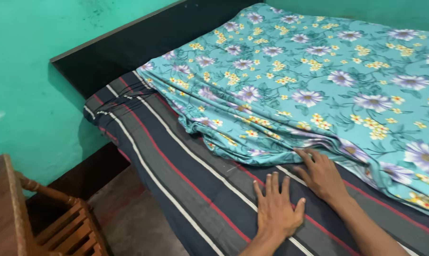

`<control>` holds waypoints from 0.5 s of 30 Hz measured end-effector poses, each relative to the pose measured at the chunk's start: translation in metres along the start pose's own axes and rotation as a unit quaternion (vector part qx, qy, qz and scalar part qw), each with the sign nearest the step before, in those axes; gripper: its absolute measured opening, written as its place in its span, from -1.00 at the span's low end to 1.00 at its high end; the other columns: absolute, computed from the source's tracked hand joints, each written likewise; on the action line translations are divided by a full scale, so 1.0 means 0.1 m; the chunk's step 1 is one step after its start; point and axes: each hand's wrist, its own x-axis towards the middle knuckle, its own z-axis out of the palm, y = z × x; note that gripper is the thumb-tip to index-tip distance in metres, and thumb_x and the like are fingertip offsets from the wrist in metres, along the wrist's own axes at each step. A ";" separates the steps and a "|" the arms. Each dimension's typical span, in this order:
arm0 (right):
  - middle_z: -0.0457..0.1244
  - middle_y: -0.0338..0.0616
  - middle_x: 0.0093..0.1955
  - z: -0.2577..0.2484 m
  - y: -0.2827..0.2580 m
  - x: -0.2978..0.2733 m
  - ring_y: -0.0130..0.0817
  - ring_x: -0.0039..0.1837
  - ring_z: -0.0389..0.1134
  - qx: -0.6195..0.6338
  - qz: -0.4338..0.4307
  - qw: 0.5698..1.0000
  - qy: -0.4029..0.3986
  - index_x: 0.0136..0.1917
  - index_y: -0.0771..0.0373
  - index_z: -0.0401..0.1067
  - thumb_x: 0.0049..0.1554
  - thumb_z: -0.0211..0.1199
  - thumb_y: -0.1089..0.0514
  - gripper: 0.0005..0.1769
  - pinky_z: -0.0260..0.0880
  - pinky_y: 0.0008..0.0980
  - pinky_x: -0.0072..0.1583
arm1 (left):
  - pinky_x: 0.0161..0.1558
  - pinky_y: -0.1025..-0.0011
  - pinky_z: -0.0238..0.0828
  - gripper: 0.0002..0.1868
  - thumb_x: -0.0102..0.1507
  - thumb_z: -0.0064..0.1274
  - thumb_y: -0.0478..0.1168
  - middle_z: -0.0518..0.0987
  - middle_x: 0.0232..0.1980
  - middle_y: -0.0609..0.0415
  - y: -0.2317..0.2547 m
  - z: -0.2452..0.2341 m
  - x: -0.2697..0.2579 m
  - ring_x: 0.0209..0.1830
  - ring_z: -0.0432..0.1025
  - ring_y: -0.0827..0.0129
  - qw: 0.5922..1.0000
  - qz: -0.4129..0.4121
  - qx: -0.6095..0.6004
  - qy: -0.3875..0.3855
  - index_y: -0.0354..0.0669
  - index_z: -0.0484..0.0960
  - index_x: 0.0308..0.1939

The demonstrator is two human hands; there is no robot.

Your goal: The person folds a floral-patterned bed sheet on a bed. They repeatedly fold the sheet from one side to the other, smoothing it with their hands, and continue folding until the sheet is compacted into a smaller bundle.

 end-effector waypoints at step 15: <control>0.37 0.05 0.04 0.94 -0.32 0.83 0.12 0.02 0.45 -0.025 0.100 0.988 -0.112 0.36 -0.12 0.41 0.23 0.02 0.11 -0.56 0.46 0.07 0.02 | 0.37 -0.53 -0.50 -0.10 0.32 -0.11 0.14 0.06 0.56 -0.54 -0.13 0.16 0.03 0.61 -0.12 -0.33 0.999 -0.008 0.037 0.008 -0.52 0.13 0.53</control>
